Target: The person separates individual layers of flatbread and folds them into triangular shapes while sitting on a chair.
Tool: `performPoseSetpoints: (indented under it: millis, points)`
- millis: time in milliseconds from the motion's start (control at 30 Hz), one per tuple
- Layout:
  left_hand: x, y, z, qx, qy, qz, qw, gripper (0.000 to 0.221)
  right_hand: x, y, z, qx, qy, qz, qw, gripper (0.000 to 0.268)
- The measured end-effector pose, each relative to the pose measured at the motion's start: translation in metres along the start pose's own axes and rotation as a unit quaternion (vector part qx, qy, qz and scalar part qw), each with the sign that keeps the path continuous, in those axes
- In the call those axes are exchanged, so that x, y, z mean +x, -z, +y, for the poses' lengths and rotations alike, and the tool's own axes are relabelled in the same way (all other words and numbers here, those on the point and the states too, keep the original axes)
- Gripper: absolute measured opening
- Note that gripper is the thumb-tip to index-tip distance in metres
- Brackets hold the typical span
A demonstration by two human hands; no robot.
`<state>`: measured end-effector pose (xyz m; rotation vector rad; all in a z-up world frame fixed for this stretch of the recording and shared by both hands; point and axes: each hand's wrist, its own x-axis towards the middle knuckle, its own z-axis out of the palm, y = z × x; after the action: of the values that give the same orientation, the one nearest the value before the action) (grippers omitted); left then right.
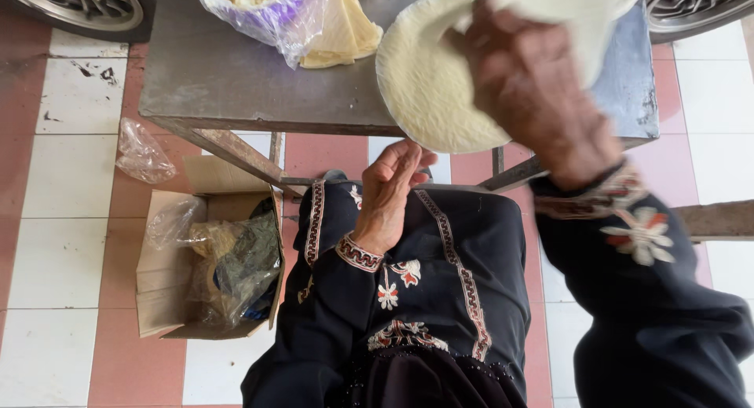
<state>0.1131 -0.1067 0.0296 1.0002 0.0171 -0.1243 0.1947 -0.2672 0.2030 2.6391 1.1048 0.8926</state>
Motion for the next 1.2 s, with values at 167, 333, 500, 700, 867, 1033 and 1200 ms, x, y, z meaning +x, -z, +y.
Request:
performPoseSetpoints:
  millis: [167,333,500,700,867,1033,1200]
  points:
    - [0.002,-0.002,0.005,-0.057,0.026,0.002,0.998,0.047,-0.018,-0.048,-0.033,0.049,0.003,-0.016,0.999,0.015]
    - [0.001,-0.007,0.017,-0.036,-0.001,-0.012,0.999,0.049,-0.037,-0.037,-0.048,0.097,-0.028,-0.021,0.995,0.03]
    - [0.004,-0.01,0.017,-0.034,-0.028,-0.016,0.999,0.047,-0.045,-0.01,-0.052,0.122,-0.05,-0.027,0.991,0.035]
    - [-0.005,-0.014,0.026,0.058,-0.053,0.002,0.997,0.048,-0.065,-0.015,-0.043,0.14,-0.101,-0.008,0.985,0.041]
    - [-0.009,-0.019,0.016,-0.037,0.002,-0.015,0.999,0.056,-0.077,-0.029,-0.041,0.159,-0.116,0.023,0.98,0.037]
    - [-0.008,-0.008,-0.007,-0.338,0.033,-0.112,0.934,0.075,-0.099,-0.024,-0.064,0.133,-0.096,0.077,0.983,0.033]
    - [-0.035,0.015,-0.007,-0.411,0.011,-0.155,0.898,0.086,-0.131,-0.003,-0.111,0.152,-0.07,0.035,0.985,0.04]
